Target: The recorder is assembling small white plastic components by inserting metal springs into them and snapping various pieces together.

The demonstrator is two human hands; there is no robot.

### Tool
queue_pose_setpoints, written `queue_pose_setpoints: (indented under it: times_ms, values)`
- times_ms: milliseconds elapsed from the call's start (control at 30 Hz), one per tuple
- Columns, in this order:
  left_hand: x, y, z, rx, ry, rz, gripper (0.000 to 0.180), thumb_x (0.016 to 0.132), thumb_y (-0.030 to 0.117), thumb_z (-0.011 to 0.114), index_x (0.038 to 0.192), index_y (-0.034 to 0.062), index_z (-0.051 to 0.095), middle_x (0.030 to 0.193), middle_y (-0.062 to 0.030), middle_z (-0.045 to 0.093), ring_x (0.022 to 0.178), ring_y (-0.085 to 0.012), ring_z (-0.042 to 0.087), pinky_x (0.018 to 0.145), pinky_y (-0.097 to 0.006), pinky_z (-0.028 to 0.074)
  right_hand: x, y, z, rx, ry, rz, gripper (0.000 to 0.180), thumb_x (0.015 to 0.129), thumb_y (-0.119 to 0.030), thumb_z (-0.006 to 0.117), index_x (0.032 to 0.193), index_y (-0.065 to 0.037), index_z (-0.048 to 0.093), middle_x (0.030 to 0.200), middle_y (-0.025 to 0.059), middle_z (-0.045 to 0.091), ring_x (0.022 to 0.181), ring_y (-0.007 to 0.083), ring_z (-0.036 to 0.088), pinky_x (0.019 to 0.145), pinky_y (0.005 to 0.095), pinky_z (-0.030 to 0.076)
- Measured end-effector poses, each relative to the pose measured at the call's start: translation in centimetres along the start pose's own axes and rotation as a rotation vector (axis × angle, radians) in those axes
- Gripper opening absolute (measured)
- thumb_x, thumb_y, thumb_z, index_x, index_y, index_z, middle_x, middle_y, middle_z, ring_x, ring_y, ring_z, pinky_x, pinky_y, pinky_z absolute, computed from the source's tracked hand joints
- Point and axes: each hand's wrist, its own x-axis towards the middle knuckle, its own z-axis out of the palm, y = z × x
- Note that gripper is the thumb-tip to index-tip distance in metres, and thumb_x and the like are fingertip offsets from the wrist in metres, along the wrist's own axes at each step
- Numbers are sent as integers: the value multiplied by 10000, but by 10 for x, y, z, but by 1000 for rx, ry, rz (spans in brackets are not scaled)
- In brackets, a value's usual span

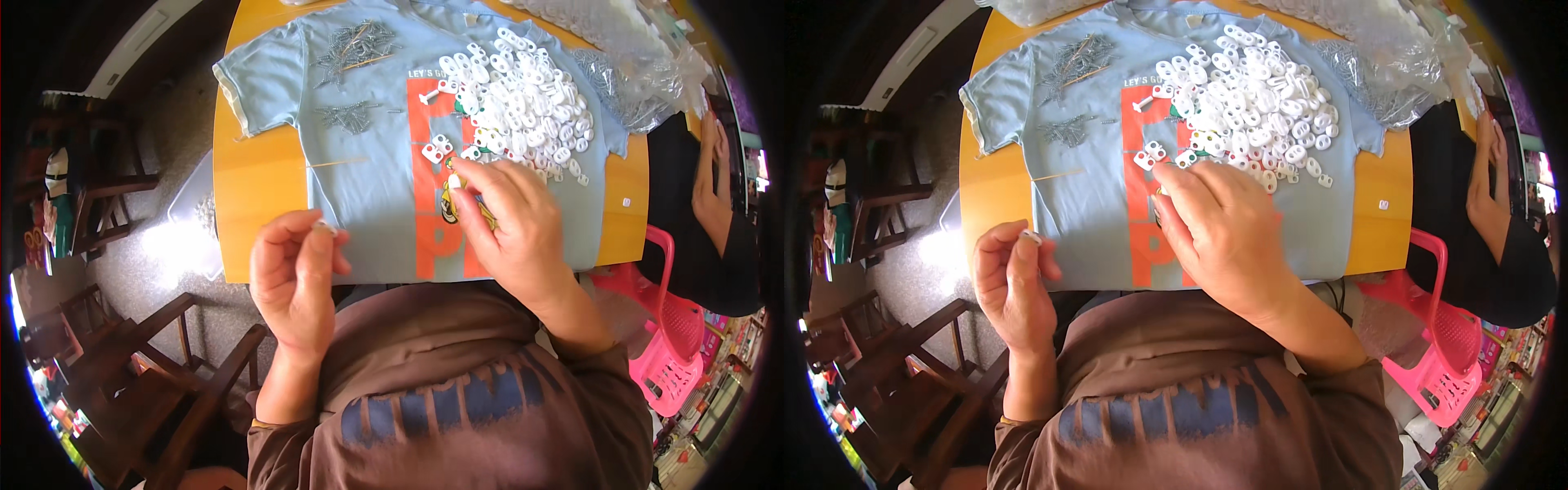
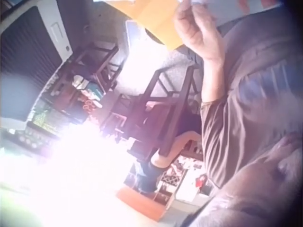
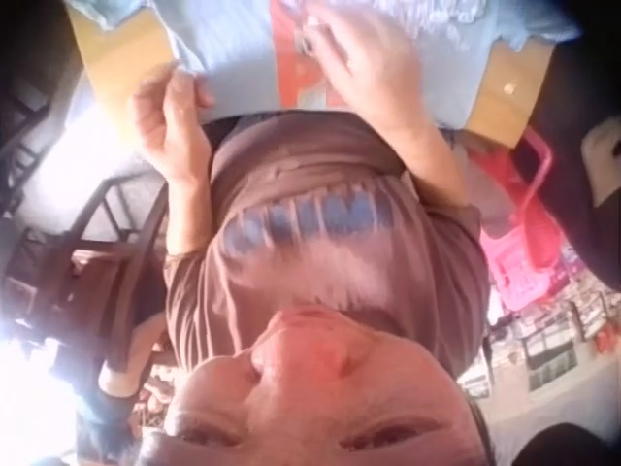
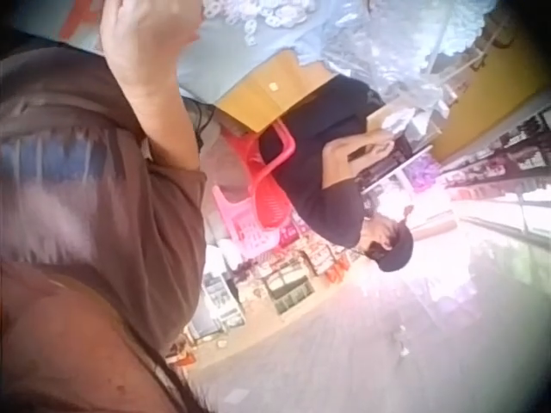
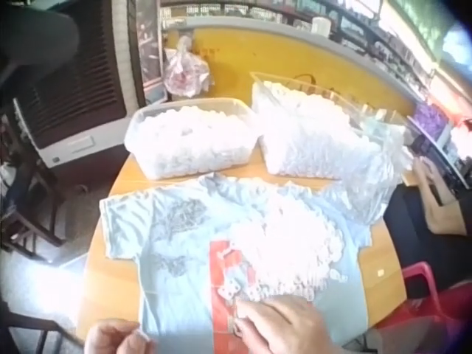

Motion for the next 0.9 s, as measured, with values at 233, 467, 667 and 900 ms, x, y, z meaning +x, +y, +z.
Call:
queue_pose_setpoints:
  times_ms: [233, 467, 667, 900]
  values:
    - [3, -11, -9, 42, -45, 71, 158, 867, 43, 534, 1018, -1, 519, 782, -77, 601, 584, -84, 499, 571, -184, 411, 66, -1, 3, -127, 38, -178, 101, 729, -84, 634, 791, -33, 574, 752, 90, 550, 705, 272, 551, 625, 373, 451]
    - [4, -16, -16, 13, -119, 113, 171, 839, -39, 535, 1008, -21, 521, 786, -72, 602, 609, -53, 524, 542, -169, 431, 100, 11, 18, -8, -355, -48, 124, 739, -127, 606, 728, -14, 556, 747, 136, 579, 741, 317, 563, 663, 403, 450]
    - [3, -16, -16, -6, -125, 106, 179, 837, -42, 533, 1015, -22, 518, 791, -76, 605, 611, -54, 523, 540, -172, 431, 118, 13, 15, -26, -596, 71, 106, 741, -120, 578, 738, -14, 574, 713, 145, 600, 694, 325, 579, 633, 408, 452]
    - [4, -5, -22, -179, -120, -30, 183, 866, 25, 533, 1041, -24, 505, 822, -81, 598, 609, -76, 513, 574, -183, 427, 77, -18, -2, 566, -399, 269, 78, 762, -70, 615, 739, -13, 567, 673, 42, 590, 595, 97, 552, 542, 249, 446]
